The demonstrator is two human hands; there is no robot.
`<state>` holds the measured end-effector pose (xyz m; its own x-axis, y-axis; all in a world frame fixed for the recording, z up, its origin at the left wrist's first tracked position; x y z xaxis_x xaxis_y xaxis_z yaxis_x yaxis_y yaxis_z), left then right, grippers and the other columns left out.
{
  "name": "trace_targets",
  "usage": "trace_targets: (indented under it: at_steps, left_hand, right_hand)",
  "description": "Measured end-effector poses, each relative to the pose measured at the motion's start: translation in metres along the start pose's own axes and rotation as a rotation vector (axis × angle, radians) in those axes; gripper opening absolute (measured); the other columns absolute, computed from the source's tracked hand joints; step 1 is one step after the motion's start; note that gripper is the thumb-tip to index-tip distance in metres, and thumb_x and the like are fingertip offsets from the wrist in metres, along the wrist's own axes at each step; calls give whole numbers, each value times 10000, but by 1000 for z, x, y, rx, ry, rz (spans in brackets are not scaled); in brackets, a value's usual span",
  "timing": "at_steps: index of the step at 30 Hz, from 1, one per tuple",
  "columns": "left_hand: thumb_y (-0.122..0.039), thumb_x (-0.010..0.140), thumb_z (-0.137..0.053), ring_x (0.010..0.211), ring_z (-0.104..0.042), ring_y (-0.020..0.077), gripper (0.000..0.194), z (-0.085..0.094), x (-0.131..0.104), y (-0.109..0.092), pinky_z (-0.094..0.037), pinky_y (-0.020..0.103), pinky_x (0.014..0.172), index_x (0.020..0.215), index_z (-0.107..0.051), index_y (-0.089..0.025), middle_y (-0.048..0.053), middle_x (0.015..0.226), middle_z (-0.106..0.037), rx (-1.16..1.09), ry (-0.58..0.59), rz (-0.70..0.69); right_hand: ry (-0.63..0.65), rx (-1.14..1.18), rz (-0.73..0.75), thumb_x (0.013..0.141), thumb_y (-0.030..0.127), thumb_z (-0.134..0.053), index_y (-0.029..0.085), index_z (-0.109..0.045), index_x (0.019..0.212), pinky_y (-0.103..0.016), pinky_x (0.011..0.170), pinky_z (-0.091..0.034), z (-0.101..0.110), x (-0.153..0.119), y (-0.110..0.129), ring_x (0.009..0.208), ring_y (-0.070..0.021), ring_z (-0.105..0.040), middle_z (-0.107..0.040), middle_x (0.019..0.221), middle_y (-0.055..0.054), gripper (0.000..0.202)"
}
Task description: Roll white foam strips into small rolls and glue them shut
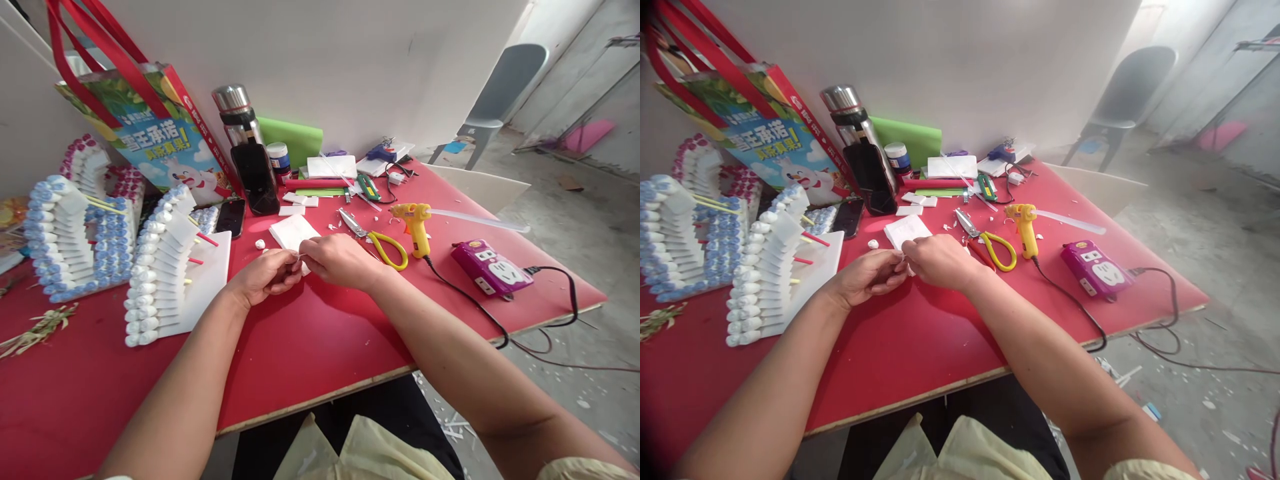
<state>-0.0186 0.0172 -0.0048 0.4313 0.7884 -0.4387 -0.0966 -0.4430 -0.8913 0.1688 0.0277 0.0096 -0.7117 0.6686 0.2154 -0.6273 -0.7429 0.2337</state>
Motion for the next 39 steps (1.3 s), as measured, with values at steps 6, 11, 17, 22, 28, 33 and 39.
trace_targets:
  at_steps: [6, 11, 17, 22, 28, 33, 39]
  left_hand:
    - [-414, 905, -530, 424, -304, 70, 343, -4, -2, -2, -126, 200, 365, 659, -466, -183, 5, 548, -419, 73, -11, 13]
    - [-385, 892, -557, 411, -251, 51, 345, 3, -2, 0, -102, 194, 360, 637, -454, -178, -8, 542, -390, 25, 32, 22]
    - [-369, 896, -536, 418, -246, 56, 328, 1, -2, -1, -105, 200, 373, 640, -460, -178, -21, 541, -372, 104, -7, -44]
    - [-349, 920, -481, 464, -319, 86, 225, -5, 1, 0, -223, 209, 423, 780, -543, -184, -33, 575, -392, 323, -54, -212]
    - [-399, 970, -446, 530, -348, 105, 309, -9, -5, -3, -282, 241, 512, 732, -435, -202, -40, 600, -399, 695, -200, -435]
    - [-408, 987, -431, 571, -355, 109, 324, -11, -9, -8, -294, 247, 551, 739, -409, -202, -41, 634, -395, 787, -237, -524]
    - [-417, 987, -427, 536, -357, 109, 332, -4, -3, -2, -296, 253, 528, 731, -404, -206, -42, 604, -388, 564, -105, -399]
  right_hand:
    - [44, 28, -1, 932, 172, -466, 140, -653, 980, -308, 576, -203, -1, -1, -4, 683, -163, -557, -707, 914, -106, 196]
    - [47, 88, 19, 956, 211, -455, 141, -644, 964, -301, 576, -209, 0, -1, -2, 687, -159, -553, -706, 897, -101, 202]
    - [11, 93, -8, 926, 224, -453, 150, -637, 911, -299, 562, -182, -2, -1, -1, 628, -146, -492, -682, 823, -81, 199]
    - [-41, 220, -119, 874, 253, -491, 169, -607, 760, -286, 558, -186, -6, 1, -4, 560, -119, -369, -586, 668, -22, 183]
    - [-74, 771, -283, 815, 256, -510, 168, -520, 605, -248, 545, -258, -6, 5, -8, 539, -90, -367, -480, 548, 27, 228]
    - [85, 1132, -339, 842, 299, -489, 162, -569, 689, -240, 492, -271, -2, 4, -9, 445, -79, -328, -454, 480, 49, 221]
    - [-79, 659, -222, 861, 259, -494, 155, -563, 694, -244, 563, -269, -8, 5, -9, 579, -92, -399, -500, 610, 23, 209]
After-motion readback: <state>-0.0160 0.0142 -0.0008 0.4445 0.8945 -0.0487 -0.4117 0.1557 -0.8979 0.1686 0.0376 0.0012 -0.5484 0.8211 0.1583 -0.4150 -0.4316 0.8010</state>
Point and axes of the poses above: each hand's wrist, its own x-axis towards the middle knuckle, its own z-axis out of the back of the hand, y = z × x, the point moved 1 cm from there along x, towards the middle knuckle
